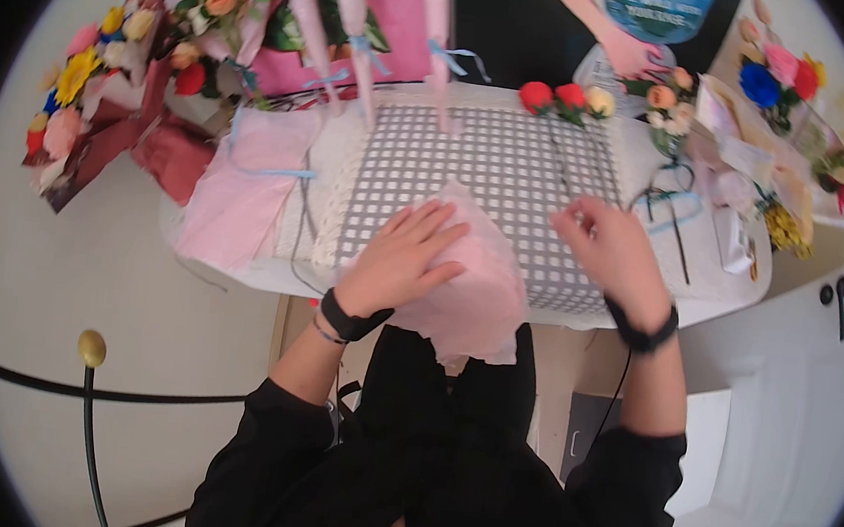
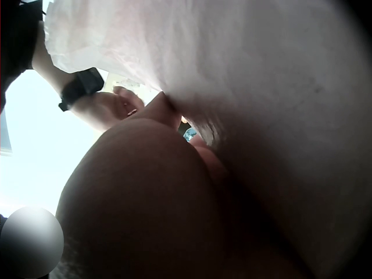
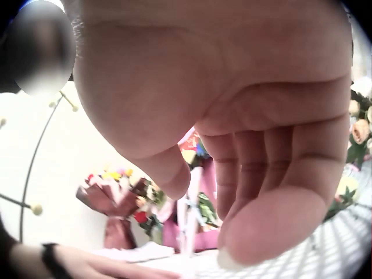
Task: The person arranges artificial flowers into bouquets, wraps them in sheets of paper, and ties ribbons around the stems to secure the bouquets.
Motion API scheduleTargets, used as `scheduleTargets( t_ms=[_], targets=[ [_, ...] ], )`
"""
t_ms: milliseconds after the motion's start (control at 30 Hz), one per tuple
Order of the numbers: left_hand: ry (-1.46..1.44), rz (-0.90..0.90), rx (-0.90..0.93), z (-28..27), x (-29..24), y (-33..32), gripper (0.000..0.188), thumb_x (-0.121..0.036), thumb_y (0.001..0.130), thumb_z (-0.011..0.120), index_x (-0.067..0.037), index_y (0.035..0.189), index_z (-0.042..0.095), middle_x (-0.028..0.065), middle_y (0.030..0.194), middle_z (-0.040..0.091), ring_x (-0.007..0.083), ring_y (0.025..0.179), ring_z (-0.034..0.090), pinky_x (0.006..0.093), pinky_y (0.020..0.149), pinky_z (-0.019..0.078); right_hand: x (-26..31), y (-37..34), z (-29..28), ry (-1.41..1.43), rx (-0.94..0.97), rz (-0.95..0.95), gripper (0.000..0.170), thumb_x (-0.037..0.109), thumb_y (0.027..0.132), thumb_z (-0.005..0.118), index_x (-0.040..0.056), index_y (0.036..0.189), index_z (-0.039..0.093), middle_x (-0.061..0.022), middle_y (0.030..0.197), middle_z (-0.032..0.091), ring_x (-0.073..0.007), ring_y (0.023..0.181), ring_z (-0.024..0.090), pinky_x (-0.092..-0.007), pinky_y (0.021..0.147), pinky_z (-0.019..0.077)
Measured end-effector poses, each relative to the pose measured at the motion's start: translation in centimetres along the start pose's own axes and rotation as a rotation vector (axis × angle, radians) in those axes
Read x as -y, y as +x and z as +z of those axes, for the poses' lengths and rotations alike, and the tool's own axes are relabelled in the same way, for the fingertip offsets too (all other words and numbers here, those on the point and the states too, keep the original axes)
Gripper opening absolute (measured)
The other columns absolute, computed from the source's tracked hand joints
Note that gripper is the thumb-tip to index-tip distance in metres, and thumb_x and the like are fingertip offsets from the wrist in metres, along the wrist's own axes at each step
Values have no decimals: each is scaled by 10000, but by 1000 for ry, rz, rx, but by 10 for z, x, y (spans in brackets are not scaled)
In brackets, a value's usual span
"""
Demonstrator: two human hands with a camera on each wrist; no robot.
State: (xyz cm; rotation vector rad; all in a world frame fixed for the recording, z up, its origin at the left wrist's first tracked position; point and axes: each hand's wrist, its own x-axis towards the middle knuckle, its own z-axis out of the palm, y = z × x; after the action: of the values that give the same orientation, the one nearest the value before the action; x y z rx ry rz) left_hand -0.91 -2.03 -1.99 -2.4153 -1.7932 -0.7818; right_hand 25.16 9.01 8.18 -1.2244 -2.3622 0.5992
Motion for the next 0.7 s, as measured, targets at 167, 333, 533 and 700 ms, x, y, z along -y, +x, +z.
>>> scheduleTargets(
  t_ms=[167, 333, 533, 700],
  targets=[
    [22, -1, 6, 1, 3, -2, 525, -434, 939, 567, -129, 1365, 540, 160, 1457, 469, 331, 1384, 392, 473, 1144, 283, -3, -84, 45, 214, 154, 91, 239, 221, 877, 705, -12, 926, 689, -133, 712, 683, -220, 672, 688, -317, 652, 532],
    [9, 25, 47, 1, 0, 1, 533, -435, 941, 561, -124, 1373, 533, 161, 1468, 456, 330, 1394, 377, 473, 1151, 268, -39, -123, 118, 1077, 311, 196, 525, 188, 900, 694, 11, 1355, 499, -155, 1280, 603, -231, 1198, 576, -355, 976, 479],
    [28, 11, 73, 2, -1, 3, 538, -433, 939, 567, -117, 1373, 531, 154, 1482, 443, 334, 1401, 366, 477, 1156, 258, -13, -120, 143, 1045, 90, 215, 736, 162, 856, 733, -16, 1451, 337, -153, 1410, 478, -235, 1283, 492, -356, 1047, 407],
    [7, -3, 56, 2, -1, 1, 555, -443, 940, 565, -93, 1369, 530, 156, 1481, 445, 340, 1402, 365, 476, 1153, 267, -10, -118, 165, 1002, -62, 234, 601, 153, 857, 720, -33, 1367, 461, -133, 1261, 604, -199, 1133, 596, -318, 917, 489]
  ],
)
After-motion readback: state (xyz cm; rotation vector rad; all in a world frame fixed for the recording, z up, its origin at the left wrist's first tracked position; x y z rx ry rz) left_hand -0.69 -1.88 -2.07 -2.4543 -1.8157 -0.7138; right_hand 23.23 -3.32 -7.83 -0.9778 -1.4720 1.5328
